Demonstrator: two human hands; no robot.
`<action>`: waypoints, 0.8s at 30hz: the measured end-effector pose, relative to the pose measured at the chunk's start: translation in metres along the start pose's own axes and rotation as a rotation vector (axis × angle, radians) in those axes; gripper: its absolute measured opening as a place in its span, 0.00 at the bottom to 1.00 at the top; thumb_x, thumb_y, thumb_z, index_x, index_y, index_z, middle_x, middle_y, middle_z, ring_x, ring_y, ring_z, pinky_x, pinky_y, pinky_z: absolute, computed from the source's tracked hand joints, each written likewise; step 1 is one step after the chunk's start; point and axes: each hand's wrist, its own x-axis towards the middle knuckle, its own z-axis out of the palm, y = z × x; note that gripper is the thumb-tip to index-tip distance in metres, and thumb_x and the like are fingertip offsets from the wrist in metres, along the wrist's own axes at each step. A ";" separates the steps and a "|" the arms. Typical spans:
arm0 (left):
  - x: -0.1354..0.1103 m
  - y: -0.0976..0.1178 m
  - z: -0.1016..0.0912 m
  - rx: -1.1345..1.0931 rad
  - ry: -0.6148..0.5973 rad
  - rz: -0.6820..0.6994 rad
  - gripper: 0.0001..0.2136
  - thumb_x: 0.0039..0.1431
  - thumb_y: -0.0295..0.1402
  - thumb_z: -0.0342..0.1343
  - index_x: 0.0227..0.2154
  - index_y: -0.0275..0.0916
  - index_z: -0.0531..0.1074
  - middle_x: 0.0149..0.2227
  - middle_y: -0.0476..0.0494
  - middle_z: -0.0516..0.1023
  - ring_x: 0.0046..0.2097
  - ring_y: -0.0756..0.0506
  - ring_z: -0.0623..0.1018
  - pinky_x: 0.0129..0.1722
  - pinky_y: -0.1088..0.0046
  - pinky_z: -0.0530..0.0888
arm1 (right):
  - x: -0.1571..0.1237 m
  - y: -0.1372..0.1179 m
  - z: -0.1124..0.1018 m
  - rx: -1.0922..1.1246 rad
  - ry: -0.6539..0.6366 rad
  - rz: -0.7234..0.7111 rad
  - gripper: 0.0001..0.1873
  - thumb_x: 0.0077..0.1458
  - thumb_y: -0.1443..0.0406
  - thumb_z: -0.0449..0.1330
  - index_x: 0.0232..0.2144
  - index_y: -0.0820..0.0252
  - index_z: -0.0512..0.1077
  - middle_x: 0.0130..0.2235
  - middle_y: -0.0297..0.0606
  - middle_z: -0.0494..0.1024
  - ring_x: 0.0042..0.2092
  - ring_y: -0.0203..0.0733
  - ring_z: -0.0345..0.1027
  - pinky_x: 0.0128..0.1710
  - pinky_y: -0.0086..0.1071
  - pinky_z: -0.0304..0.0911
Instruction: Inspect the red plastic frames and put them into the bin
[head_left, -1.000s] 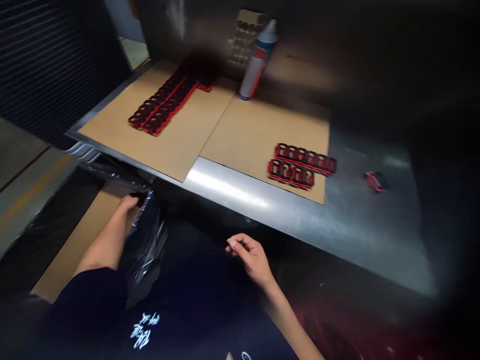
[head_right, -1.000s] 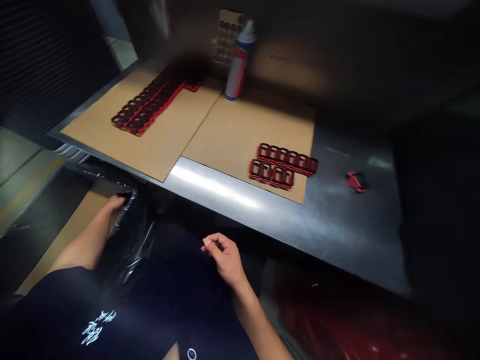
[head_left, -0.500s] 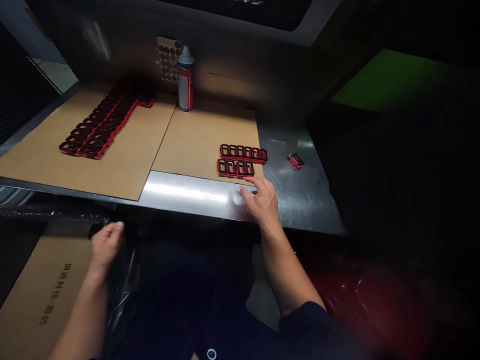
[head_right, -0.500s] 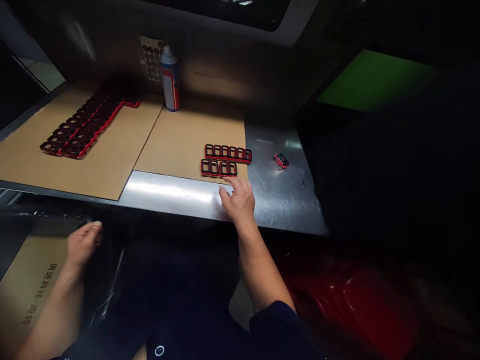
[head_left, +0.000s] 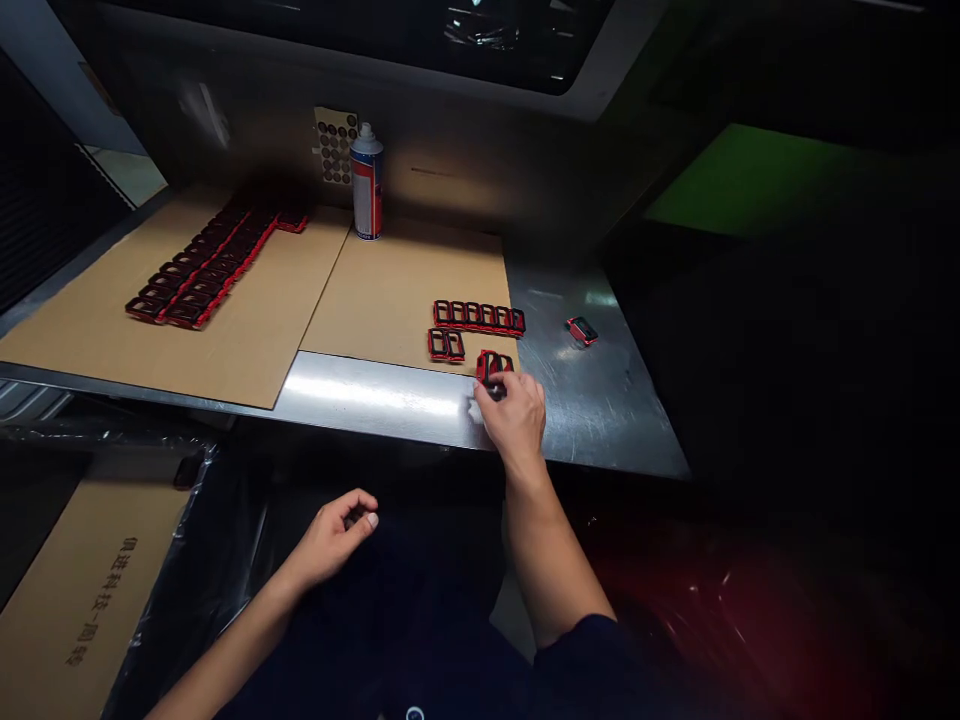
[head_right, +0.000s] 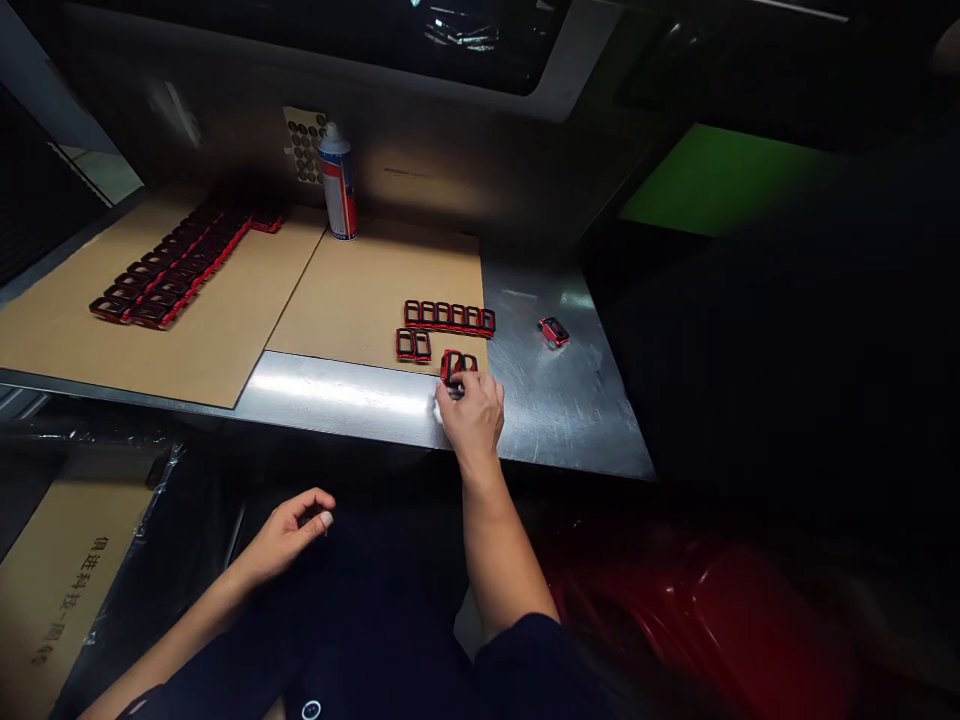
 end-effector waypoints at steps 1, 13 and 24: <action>0.002 0.008 0.005 -0.112 0.006 -0.001 0.19 0.57 0.48 0.63 0.44 0.39 0.75 0.38 0.44 0.77 0.38 0.47 0.75 0.38 0.72 0.71 | -0.018 -0.008 -0.006 0.018 -0.007 -0.024 0.10 0.56 0.60 0.65 0.37 0.59 0.78 0.41 0.46 0.77 0.46 0.54 0.69 0.51 0.49 0.68; 0.025 0.078 0.026 -0.881 0.163 -0.126 0.19 0.47 0.35 0.71 0.40 0.37 0.73 0.31 0.49 0.79 0.28 0.51 0.77 0.28 0.78 0.74 | -0.148 -0.071 -0.024 0.546 -0.180 -0.532 0.33 0.56 0.67 0.68 0.62 0.52 0.67 0.60 0.50 0.72 0.58 0.55 0.71 0.54 0.49 0.75; -0.003 0.060 0.016 -0.980 -0.165 -0.217 0.20 0.46 0.38 0.71 0.41 0.35 0.76 0.31 0.46 0.78 0.29 0.50 0.77 0.29 0.77 0.75 | -0.140 -0.072 -0.021 1.099 -0.633 -0.224 0.46 0.46 0.55 0.76 0.64 0.49 0.64 0.65 0.47 0.69 0.66 0.56 0.64 0.66 0.54 0.62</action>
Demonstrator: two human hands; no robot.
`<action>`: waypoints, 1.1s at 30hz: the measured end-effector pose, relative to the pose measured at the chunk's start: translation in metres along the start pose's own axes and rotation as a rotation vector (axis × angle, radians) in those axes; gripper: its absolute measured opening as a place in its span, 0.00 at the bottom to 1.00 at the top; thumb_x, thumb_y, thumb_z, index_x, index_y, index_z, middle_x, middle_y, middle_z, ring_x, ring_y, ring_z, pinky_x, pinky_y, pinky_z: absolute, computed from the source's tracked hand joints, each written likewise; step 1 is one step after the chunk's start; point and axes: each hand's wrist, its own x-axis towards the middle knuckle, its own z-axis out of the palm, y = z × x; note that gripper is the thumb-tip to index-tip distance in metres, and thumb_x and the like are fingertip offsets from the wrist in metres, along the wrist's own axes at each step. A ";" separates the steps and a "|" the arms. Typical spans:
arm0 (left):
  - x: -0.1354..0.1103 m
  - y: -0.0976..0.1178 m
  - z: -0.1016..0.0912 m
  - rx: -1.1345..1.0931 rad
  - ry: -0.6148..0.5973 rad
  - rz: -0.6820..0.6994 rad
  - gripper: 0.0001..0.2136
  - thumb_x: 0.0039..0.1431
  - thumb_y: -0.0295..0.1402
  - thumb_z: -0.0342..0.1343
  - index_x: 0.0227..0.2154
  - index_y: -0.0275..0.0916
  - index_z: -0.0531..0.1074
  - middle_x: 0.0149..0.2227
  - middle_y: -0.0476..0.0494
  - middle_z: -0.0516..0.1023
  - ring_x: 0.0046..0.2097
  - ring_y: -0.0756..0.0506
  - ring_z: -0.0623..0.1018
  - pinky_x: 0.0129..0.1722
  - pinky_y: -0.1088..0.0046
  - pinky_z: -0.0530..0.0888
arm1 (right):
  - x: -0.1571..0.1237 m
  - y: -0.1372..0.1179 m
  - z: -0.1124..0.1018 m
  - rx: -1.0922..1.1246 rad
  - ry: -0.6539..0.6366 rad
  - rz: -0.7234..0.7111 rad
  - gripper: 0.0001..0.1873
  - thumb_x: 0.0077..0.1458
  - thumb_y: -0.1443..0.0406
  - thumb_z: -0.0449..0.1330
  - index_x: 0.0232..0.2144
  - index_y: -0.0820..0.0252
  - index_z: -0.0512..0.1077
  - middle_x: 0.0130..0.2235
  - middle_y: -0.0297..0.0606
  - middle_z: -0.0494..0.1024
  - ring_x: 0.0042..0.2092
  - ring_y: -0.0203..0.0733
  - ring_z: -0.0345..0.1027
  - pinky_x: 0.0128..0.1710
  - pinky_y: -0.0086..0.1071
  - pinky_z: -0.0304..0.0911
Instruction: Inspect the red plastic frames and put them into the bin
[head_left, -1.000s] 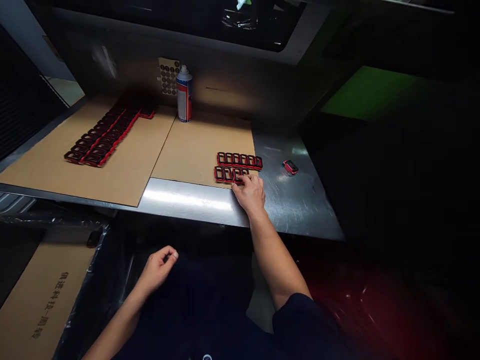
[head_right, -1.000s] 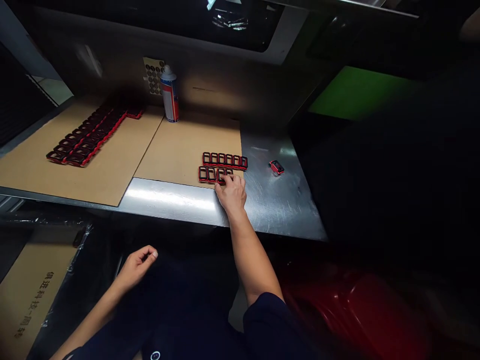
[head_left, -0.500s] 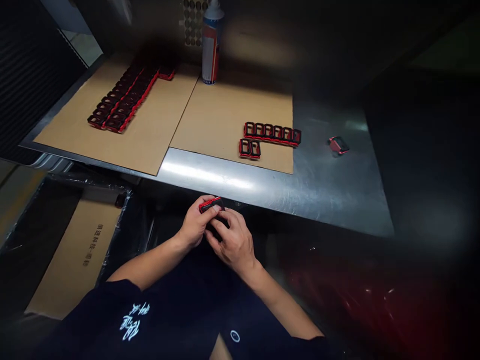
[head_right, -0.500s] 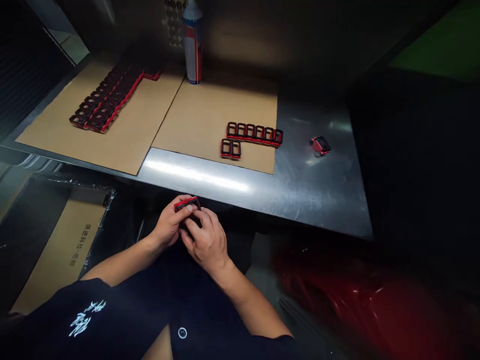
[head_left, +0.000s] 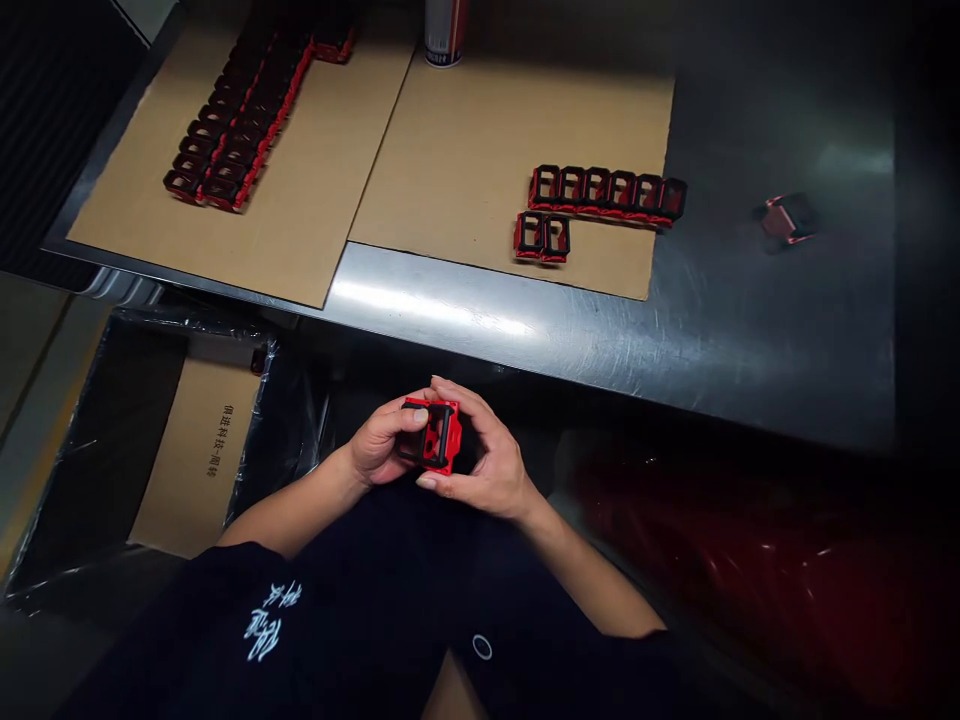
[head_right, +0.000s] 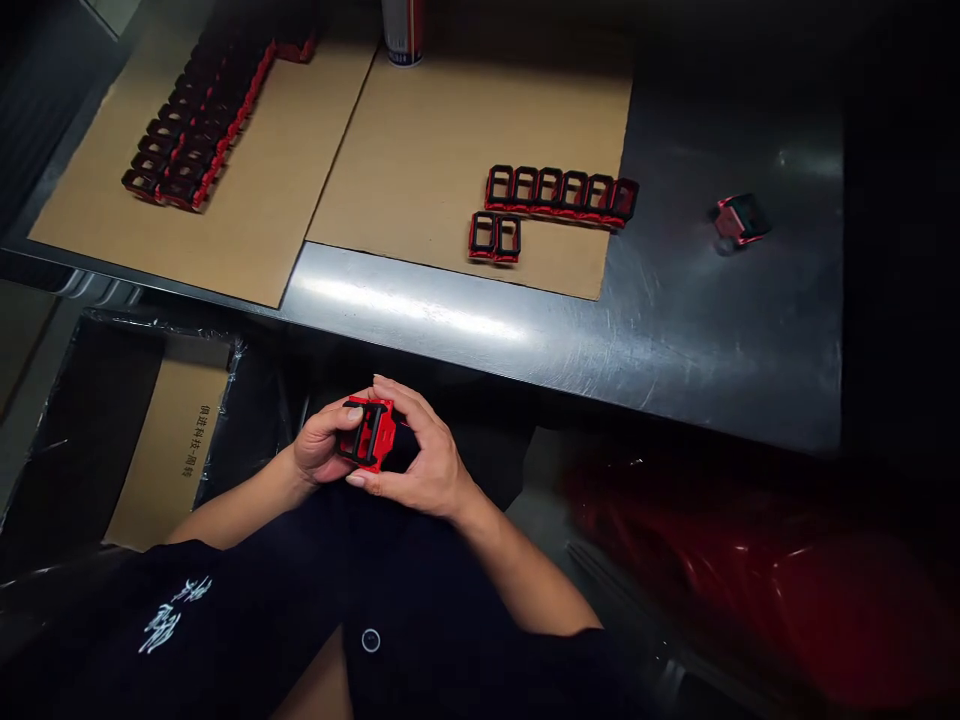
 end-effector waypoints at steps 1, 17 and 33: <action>0.000 0.000 -0.001 0.018 0.009 -0.011 0.20 0.46 0.38 0.71 0.42 0.35 0.76 0.32 0.46 0.78 0.30 0.50 0.78 0.30 0.77 0.75 | 0.000 -0.002 0.000 -0.010 0.001 0.012 0.45 0.46 0.57 0.75 0.64 0.50 0.64 0.65 0.48 0.70 0.65 0.56 0.65 0.65 0.53 0.63; -0.014 0.005 -0.005 0.417 0.179 0.153 0.16 0.52 0.38 0.69 0.35 0.38 0.69 0.28 0.54 0.73 0.24 0.54 0.73 0.26 0.79 0.72 | -0.009 -0.009 -0.003 -0.103 -0.008 0.156 0.42 0.48 0.65 0.73 0.64 0.49 0.63 0.63 0.44 0.73 0.65 0.55 0.65 0.66 0.54 0.62; -0.027 0.013 -0.004 0.789 -0.060 0.143 0.21 0.58 0.39 0.63 0.53 0.38 0.71 0.42 0.43 0.77 0.40 0.46 0.77 0.41 0.73 0.74 | -0.009 -0.005 -0.006 -0.142 -0.030 0.071 0.41 0.50 0.65 0.71 0.64 0.50 0.63 0.62 0.46 0.73 0.66 0.55 0.64 0.66 0.55 0.62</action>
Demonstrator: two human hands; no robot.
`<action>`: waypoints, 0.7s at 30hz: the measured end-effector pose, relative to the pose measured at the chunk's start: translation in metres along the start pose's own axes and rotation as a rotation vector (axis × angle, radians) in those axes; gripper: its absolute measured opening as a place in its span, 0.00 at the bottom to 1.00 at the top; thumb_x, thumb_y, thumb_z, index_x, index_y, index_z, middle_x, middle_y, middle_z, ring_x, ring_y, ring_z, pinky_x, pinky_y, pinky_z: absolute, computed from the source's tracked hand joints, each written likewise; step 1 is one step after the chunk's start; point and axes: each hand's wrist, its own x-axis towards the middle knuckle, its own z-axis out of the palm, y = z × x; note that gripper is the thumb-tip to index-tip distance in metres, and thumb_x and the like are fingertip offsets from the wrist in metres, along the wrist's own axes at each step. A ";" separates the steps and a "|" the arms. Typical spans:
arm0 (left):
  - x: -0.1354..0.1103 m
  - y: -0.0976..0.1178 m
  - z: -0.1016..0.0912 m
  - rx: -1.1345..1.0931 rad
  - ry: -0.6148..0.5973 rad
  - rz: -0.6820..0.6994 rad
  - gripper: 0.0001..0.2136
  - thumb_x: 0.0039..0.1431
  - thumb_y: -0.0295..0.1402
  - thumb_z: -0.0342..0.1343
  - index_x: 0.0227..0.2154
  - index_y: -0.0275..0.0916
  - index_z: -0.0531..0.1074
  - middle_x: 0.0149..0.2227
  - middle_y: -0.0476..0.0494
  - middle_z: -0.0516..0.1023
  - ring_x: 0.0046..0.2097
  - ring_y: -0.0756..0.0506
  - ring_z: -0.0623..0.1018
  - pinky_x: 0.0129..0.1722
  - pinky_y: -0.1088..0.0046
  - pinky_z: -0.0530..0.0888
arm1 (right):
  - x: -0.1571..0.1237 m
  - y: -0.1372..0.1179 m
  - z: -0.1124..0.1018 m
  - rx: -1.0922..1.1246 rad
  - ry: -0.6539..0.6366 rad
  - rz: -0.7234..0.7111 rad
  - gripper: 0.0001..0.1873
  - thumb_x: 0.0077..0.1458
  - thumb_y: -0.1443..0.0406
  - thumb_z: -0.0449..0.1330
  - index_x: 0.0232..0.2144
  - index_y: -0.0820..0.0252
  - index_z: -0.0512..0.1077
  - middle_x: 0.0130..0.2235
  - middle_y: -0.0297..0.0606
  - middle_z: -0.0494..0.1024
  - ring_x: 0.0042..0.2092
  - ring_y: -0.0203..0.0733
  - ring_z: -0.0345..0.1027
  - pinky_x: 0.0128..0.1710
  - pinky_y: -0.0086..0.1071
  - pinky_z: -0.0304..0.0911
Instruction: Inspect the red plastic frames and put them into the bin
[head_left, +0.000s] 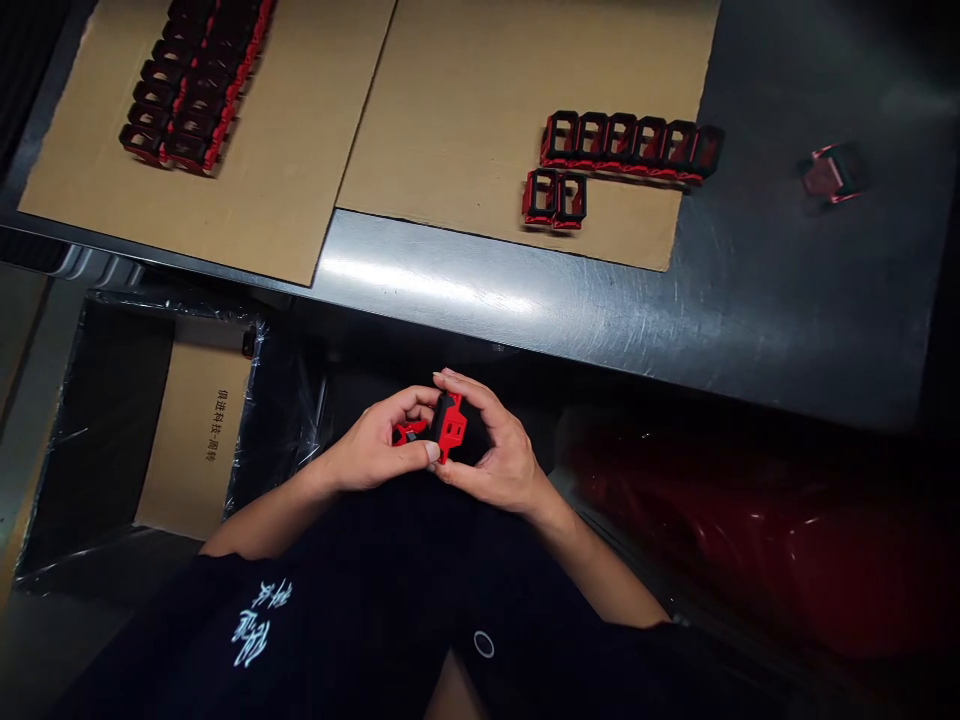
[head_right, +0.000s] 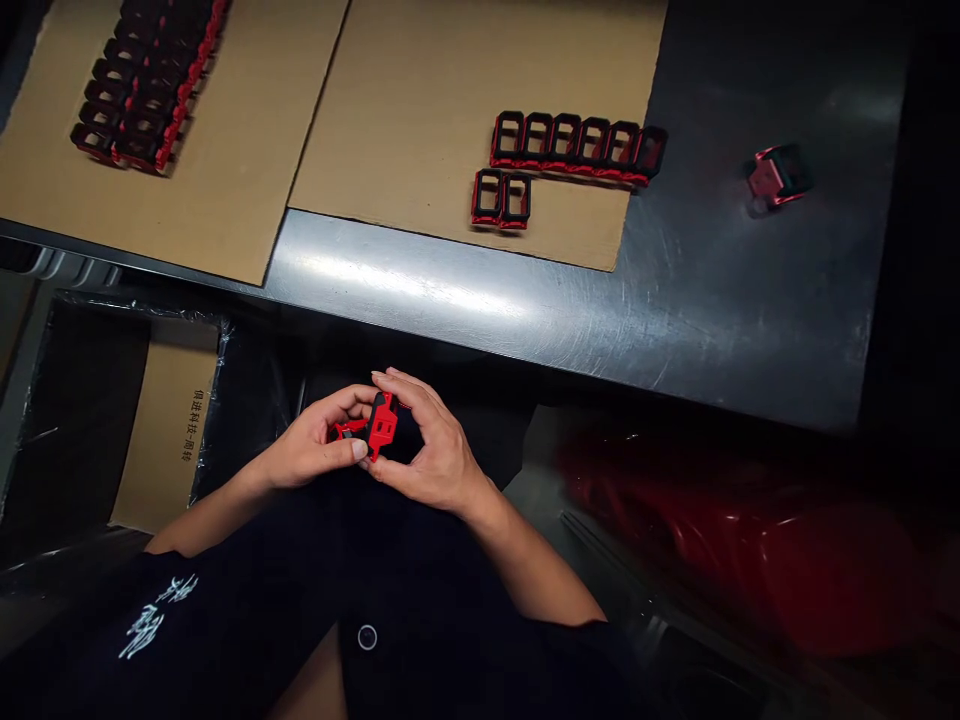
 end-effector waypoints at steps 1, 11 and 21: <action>0.000 0.001 0.001 0.043 0.022 -0.004 0.22 0.56 0.38 0.65 0.53 0.39 0.71 0.42 0.43 0.78 0.42 0.46 0.78 0.44 0.72 0.74 | 0.000 0.001 0.000 -0.008 0.003 -0.011 0.41 0.50 0.66 0.70 0.64 0.50 0.63 0.62 0.46 0.73 0.66 0.55 0.64 0.66 0.55 0.62; -0.007 0.002 0.004 0.241 0.178 0.006 0.27 0.55 0.37 0.66 0.59 0.40 0.71 0.43 0.44 0.82 0.38 0.47 0.80 0.42 0.71 0.76 | -0.005 0.003 -0.013 0.044 -0.024 0.071 0.40 0.50 0.59 0.72 0.63 0.51 0.65 0.63 0.47 0.72 0.63 0.57 0.68 0.63 0.53 0.66; -0.008 0.002 0.001 0.680 0.170 0.304 0.23 0.59 0.34 0.62 0.58 0.41 0.73 0.47 0.40 0.81 0.43 0.45 0.81 0.45 0.69 0.78 | -0.010 0.002 -0.020 0.634 -0.047 0.442 0.19 0.58 0.49 0.64 0.41 0.55 0.83 0.25 0.34 0.76 0.26 0.38 0.65 0.26 0.32 0.61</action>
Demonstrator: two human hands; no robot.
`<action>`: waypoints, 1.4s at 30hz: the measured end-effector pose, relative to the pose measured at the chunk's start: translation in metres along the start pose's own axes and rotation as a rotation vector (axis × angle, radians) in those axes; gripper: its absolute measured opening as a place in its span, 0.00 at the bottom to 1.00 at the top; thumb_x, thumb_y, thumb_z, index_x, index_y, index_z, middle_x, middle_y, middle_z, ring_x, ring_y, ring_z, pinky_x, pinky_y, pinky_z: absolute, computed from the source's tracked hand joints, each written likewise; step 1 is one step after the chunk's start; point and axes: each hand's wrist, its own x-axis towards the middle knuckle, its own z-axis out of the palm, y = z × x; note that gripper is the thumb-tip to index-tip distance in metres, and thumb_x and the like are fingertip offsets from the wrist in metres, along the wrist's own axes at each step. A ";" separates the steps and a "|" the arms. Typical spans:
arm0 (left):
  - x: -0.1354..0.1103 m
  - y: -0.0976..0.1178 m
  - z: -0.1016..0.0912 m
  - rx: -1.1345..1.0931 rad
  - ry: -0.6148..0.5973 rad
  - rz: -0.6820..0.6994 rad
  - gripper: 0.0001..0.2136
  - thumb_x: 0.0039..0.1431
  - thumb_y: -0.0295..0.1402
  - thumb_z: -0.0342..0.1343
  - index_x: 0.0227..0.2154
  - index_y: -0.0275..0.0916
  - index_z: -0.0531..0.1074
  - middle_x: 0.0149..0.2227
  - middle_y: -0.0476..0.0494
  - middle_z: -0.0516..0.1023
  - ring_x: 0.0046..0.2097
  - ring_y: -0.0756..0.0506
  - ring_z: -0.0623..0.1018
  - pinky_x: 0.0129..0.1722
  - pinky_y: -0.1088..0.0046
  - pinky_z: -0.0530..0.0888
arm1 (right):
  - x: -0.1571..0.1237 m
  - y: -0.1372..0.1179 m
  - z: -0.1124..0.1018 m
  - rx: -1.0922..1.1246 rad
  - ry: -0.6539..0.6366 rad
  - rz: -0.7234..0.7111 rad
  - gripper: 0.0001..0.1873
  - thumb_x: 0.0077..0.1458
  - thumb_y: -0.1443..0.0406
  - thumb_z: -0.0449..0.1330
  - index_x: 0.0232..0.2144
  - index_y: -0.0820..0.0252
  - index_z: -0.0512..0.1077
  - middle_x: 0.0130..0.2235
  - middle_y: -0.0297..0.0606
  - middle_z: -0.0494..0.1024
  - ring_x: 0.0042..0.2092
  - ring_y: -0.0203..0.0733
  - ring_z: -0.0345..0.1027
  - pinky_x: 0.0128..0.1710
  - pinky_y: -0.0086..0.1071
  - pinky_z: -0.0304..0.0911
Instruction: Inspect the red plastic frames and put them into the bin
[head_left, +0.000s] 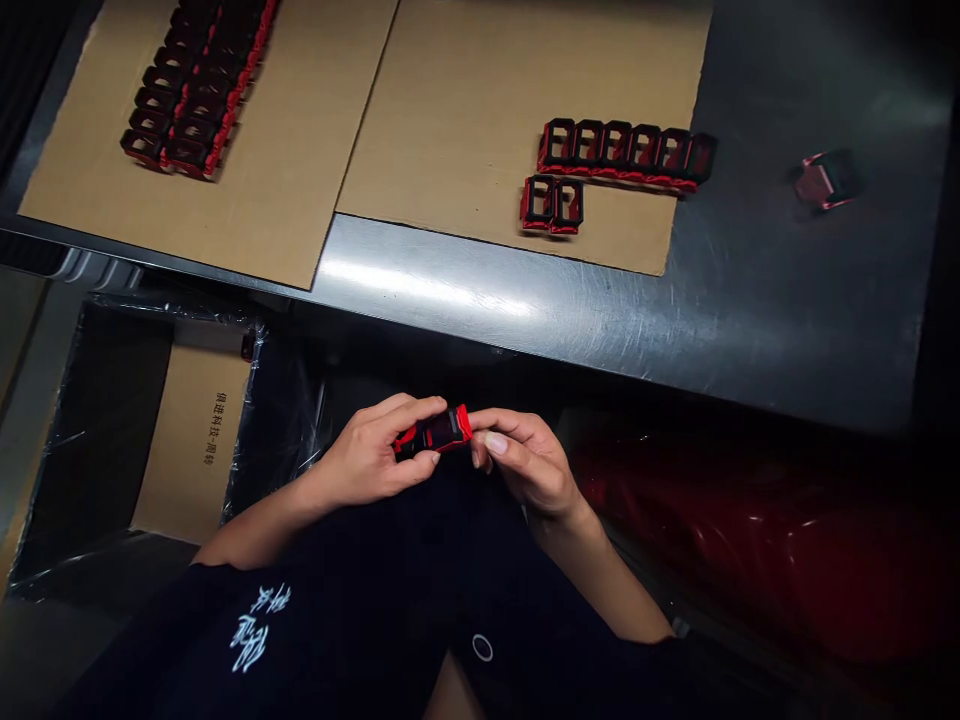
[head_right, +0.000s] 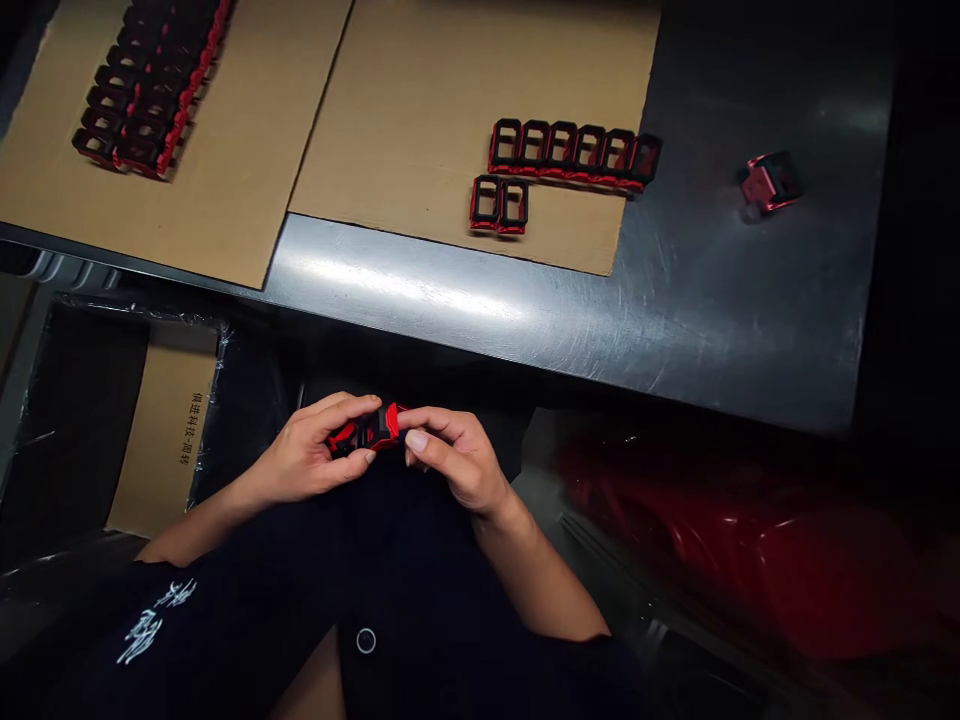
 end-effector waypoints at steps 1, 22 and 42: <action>0.000 0.000 0.000 0.016 -0.005 0.027 0.22 0.59 0.34 0.61 0.57 0.42 0.73 0.47 0.39 0.81 0.43 0.45 0.81 0.45 0.69 0.78 | 0.000 -0.002 0.002 -0.003 -0.006 0.014 0.18 0.57 0.49 0.65 0.40 0.56 0.83 0.25 0.34 0.75 0.25 0.37 0.63 0.26 0.32 0.60; -0.003 -0.009 0.004 -0.052 0.137 0.057 0.39 0.52 0.45 0.69 0.66 0.41 0.62 0.59 0.32 0.72 0.58 0.36 0.76 0.58 0.54 0.76 | 0.007 0.005 0.019 -0.496 0.019 -0.428 0.03 0.58 0.64 0.68 0.32 0.56 0.82 0.31 0.39 0.83 0.31 0.40 0.75 0.32 0.34 0.71; 0.001 -0.015 0.012 0.006 0.272 0.309 0.39 0.53 0.38 0.69 0.66 0.40 0.61 0.58 0.31 0.75 0.57 0.37 0.77 0.54 0.55 0.80 | 0.006 -0.001 0.022 -0.513 -0.030 -0.458 0.10 0.56 0.74 0.63 0.37 0.57 0.81 0.32 0.39 0.82 0.33 0.40 0.76 0.34 0.34 0.72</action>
